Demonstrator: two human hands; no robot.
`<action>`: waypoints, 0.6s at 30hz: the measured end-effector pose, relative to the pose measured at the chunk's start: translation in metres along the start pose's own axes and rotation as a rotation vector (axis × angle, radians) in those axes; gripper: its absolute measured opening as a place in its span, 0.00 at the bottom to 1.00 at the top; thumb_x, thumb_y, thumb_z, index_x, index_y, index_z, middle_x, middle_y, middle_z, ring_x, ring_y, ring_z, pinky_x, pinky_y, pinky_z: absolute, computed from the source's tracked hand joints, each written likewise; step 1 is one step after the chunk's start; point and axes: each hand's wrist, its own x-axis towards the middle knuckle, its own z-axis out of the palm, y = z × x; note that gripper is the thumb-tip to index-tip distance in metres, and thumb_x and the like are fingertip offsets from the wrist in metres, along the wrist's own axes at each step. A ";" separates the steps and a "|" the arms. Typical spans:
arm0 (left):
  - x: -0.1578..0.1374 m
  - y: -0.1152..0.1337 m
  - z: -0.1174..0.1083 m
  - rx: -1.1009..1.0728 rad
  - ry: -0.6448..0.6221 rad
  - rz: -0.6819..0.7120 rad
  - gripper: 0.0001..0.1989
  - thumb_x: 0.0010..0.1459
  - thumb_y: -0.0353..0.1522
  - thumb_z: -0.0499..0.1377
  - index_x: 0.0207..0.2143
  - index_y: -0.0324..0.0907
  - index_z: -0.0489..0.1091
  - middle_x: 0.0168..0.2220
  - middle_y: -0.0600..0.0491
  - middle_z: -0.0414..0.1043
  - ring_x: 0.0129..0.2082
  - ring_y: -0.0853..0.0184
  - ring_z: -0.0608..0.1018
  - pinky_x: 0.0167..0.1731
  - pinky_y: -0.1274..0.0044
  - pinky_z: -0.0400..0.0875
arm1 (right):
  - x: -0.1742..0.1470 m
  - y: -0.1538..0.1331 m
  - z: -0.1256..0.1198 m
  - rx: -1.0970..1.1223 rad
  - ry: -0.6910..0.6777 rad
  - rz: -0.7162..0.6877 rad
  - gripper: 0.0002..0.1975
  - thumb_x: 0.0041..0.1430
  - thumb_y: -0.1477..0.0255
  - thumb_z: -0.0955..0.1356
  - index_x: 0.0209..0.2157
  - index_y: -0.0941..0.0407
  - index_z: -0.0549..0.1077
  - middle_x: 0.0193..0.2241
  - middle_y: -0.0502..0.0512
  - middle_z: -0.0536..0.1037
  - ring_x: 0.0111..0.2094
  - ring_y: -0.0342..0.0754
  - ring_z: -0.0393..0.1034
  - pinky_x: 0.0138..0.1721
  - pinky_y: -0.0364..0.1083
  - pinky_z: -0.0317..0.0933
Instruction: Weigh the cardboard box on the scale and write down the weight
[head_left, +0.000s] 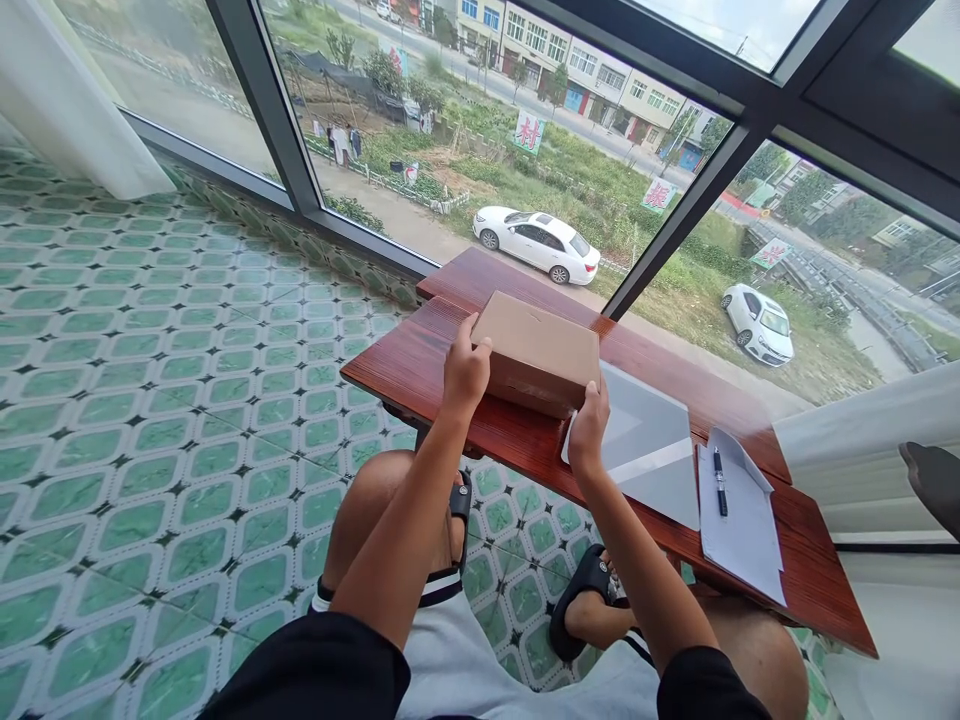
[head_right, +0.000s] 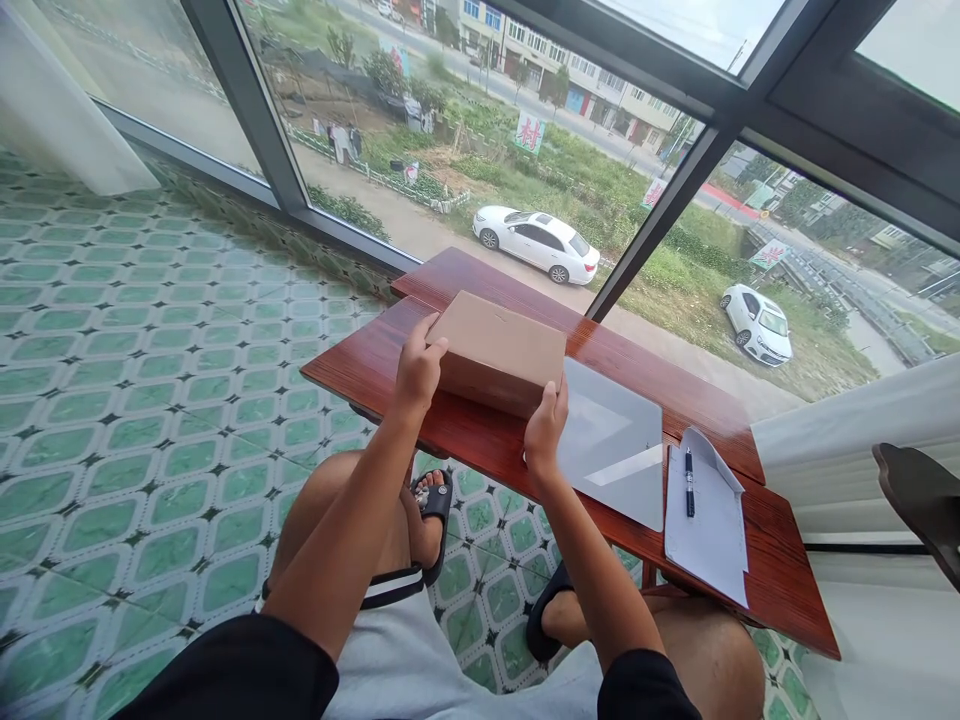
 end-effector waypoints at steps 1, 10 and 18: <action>0.000 -0.001 0.000 -0.002 0.002 0.000 0.29 0.53 0.33 0.54 0.59 0.39 0.65 0.60 0.44 0.67 0.62 0.54 0.67 0.65 0.63 0.58 | 0.000 0.000 0.000 -0.001 -0.002 -0.008 0.25 0.69 0.63 0.56 0.61 0.56 0.66 0.60 0.57 0.67 0.60 0.47 0.62 0.64 0.51 0.53; 0.001 -0.005 0.001 -0.036 0.016 -0.023 0.29 0.50 0.31 0.53 0.57 0.39 0.66 0.58 0.46 0.69 0.60 0.55 0.69 0.63 0.66 0.61 | 0.000 0.004 -0.002 0.010 -0.006 0.009 0.25 0.68 0.63 0.57 0.62 0.57 0.65 0.62 0.56 0.65 0.62 0.47 0.59 0.66 0.51 0.50; 0.004 -0.012 0.001 -0.065 0.016 -0.020 0.29 0.48 0.30 0.53 0.55 0.41 0.67 0.57 0.48 0.70 0.60 0.55 0.69 0.63 0.64 0.61 | -0.001 0.010 -0.002 -0.017 -0.010 -0.007 0.26 0.68 0.62 0.57 0.63 0.56 0.64 0.64 0.56 0.63 0.65 0.47 0.56 0.67 0.53 0.47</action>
